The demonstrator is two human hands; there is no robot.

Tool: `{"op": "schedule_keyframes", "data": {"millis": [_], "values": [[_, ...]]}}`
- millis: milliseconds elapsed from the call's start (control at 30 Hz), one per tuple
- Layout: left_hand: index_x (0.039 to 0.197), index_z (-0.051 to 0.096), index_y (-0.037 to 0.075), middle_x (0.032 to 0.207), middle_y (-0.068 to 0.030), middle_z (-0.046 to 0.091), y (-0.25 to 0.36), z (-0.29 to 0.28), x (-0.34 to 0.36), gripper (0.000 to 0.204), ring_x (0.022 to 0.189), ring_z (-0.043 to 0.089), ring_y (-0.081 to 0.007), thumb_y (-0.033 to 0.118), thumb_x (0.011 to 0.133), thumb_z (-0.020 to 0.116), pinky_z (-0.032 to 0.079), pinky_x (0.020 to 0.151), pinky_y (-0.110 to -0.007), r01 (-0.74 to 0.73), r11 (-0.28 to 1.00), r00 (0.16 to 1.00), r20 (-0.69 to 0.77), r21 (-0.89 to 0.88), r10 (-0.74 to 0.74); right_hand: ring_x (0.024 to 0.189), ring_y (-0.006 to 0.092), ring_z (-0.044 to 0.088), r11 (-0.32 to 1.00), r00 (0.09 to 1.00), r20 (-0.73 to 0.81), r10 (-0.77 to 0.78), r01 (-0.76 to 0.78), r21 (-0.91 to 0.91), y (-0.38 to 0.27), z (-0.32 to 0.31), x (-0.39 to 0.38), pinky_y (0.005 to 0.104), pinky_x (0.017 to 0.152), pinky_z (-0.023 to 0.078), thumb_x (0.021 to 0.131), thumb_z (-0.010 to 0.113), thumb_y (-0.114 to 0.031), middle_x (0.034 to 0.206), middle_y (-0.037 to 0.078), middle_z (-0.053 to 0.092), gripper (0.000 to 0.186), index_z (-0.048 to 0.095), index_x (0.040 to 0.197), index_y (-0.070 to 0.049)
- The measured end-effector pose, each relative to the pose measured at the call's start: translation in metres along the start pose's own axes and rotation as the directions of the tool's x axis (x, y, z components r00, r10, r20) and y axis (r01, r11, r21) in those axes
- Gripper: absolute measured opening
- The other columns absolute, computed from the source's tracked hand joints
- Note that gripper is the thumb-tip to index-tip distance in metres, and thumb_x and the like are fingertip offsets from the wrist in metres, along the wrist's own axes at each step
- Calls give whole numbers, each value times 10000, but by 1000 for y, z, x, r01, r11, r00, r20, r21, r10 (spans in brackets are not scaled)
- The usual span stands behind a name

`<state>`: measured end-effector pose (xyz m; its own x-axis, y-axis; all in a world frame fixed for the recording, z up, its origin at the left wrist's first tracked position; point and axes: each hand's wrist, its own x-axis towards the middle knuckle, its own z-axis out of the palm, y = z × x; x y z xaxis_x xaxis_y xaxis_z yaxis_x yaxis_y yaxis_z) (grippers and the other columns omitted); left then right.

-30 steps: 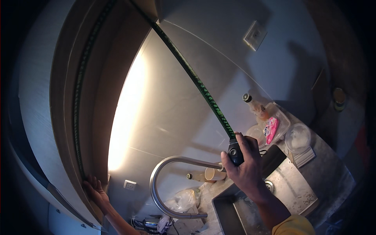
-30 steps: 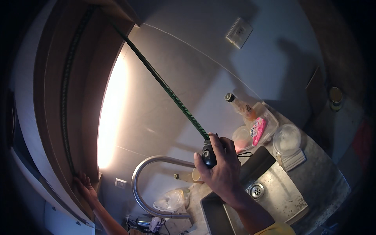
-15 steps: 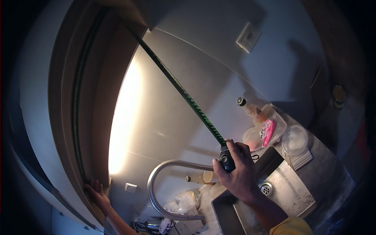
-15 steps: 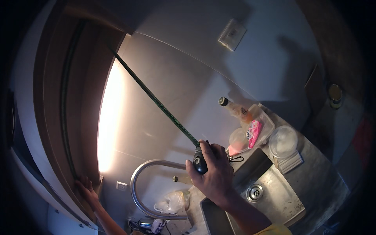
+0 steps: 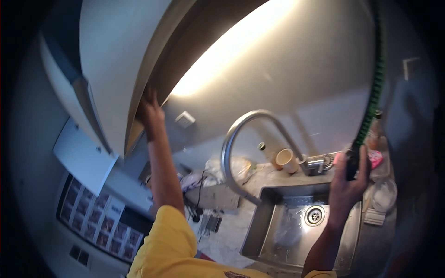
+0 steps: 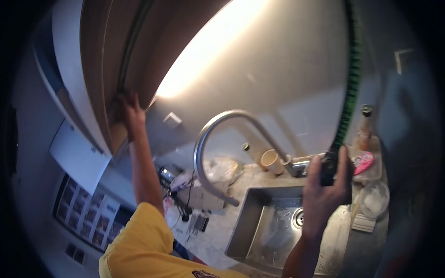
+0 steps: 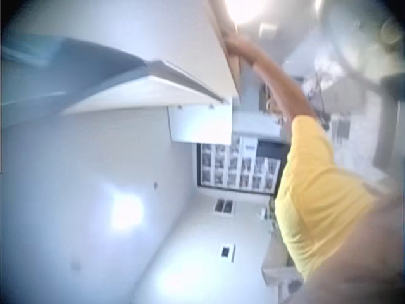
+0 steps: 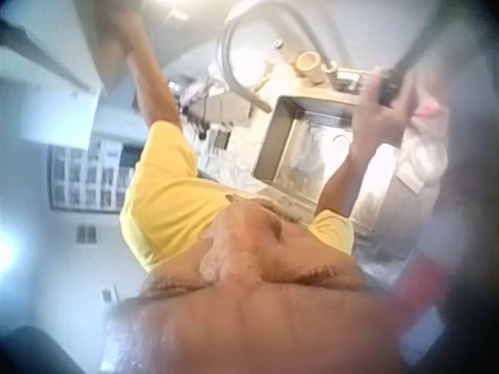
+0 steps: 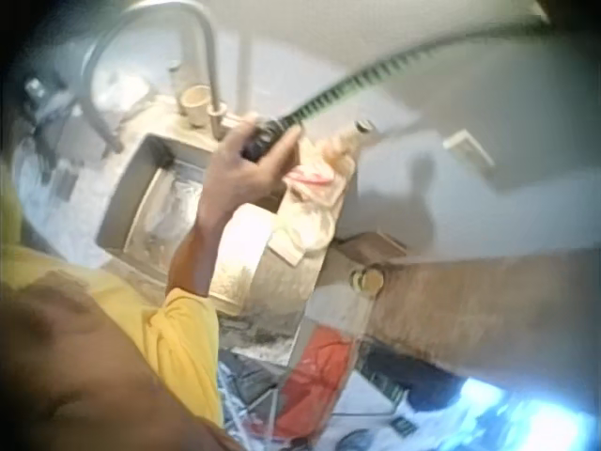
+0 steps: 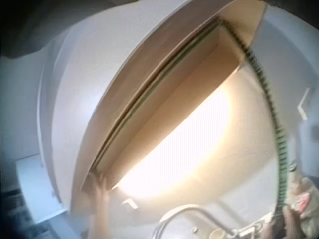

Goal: The person measures a wooden panel using a tape measure at a sink, then moves to the floor to mark the wood with a pencil and cut it using a utility knife.

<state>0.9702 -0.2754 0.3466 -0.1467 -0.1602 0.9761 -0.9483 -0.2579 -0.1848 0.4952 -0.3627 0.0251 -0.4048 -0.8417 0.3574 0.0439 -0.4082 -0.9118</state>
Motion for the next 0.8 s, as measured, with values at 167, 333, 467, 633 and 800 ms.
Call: {"op": "schedule_keyframes", "data": {"millis": [167, 333, 467, 633, 800], "values": [[1298, 607, 81, 1143, -84, 717, 45, -10, 14, 357, 1044, 687, -192, 261, 1000, 691, 581, 913, -335, 362, 137, 828, 251, -922, -501, 1085, 274, 660, 997, 998, -30, 64, -65, -51, 3, -6, 1, 368, 906, 540, 978, 693, -224, 1256, 193, 627, 497, 584, 1385, 40], [1213, 639, 82, 1081, -76, 725, 42, -25, 5, 200, 892, 698, -177, 167, 1035, 607, 610, 791, -321, 448, 118, 719, 278, -886, -637, 1106, 250, 672, 997, 1000, -31, -2, 0, -83, 10, -8, 4, 354, 926, 547, 981, 699, -223, 1285, 189, 651, 479, 602, 1367, 44], [1083, 677, 69, 1033, -87, 732, 18, -24, 15, 112, 804, 697, -174, 114, 1020, 596, 612, 715, -330, 444, -42, 631, 346, -895, -694, 1111, 234, 679, 998, 999, -28, -21, 19, -59, 12, -6, 6, 343, 934, 553, 986, 702, -212, 1310, 184, 663, 467, 607, 1365, 44], [1014, 670, 33, 904, -79, 716, -18, -22, 15, 65, 735, 694, -161, 21, 979, 617, 615, 643, -286, 391, -320, 623, 504, -863, -598, 1105, 222, 681, 992, 998, -61, -21, 13, -126, 19, -4, 9, 347, 949, 546, 986, 706, -208, 1308, 172, 676, 458, 614, 1364, 33], [1016, 667, -2, 883, -84, 699, -46, -32, 14, 112, 710, 701, -176, -70, 948, 609, 645, 656, -270, 267, -334, 527, 427, -904, -735, 1124, 236, 672, 996, 998, -66, -10, 4, -92, 23, 2, 10, 354, 952, 540, 982, 707, -221, 1291, 170, 681, 463, 618, 1365, 23]]}}
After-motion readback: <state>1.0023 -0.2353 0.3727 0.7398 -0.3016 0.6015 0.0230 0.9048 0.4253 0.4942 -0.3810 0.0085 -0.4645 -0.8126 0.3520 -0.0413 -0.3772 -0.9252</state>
